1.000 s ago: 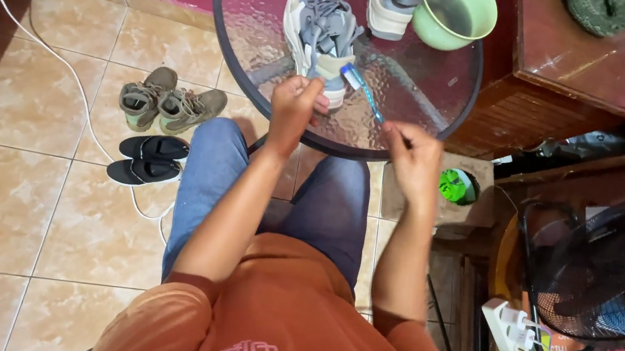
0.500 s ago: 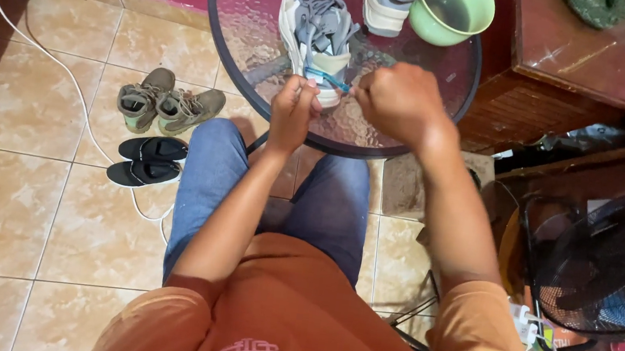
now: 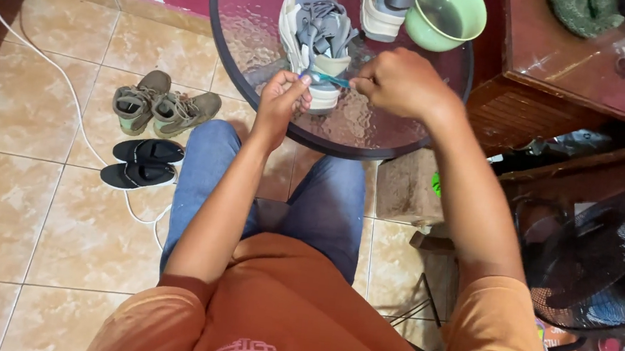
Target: Cleaning the sole of a sneaker using a toothbrush and cleaning solution.
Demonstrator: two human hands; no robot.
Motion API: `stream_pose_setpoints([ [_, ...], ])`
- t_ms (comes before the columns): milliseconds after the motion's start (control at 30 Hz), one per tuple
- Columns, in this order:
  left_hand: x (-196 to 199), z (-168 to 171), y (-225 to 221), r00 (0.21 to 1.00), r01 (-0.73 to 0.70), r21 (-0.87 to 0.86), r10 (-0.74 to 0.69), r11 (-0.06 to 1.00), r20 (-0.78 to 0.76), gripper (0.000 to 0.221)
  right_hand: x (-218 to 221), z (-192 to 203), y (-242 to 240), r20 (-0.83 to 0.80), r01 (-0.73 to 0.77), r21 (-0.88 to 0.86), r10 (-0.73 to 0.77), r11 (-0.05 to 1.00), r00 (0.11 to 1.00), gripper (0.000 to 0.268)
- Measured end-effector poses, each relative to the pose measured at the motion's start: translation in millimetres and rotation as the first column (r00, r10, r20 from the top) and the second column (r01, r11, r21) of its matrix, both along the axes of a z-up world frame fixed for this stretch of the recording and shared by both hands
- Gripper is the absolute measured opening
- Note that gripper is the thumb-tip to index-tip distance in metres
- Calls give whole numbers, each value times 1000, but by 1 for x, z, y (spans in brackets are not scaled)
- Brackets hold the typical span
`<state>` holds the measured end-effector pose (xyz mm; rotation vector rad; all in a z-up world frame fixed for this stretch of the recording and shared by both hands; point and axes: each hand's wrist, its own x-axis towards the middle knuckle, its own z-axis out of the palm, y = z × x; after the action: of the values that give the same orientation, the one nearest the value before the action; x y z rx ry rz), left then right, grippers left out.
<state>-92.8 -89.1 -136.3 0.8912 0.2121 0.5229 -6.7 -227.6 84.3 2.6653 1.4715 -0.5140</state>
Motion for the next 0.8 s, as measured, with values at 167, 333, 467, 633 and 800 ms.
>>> stream_pose_setpoints([
  [167, -2, 21, -7, 993, -29, 64, 37, 997, -114, 26, 32, 30, -8, -57, 39, -106, -45, 994, 997, 23],
  [333, -7, 52, -16, 962, -29, 195, 80, 980, -261, 38, 50, 8, -3, -120, -113, 7, 113, 994, 986, 53],
  [467, 2, 38, -15, 959, -152, 263, 206, 953, -194, 35, 50, 19, -5, -145, -50, -29, 45, 998, 988, 28],
  [633, 12, 33, -20, 960, -168, 469, 251, 867, -121, 31, 37, 44, 4, 114, 117, -233, -92, 965, 989, 25],
  [800, 17, 34, -24, 908, -155, 743, 390, 651, -152, 21, 17, 44, 43, 546, 102, -403, 150, 909, 824, 38],
])
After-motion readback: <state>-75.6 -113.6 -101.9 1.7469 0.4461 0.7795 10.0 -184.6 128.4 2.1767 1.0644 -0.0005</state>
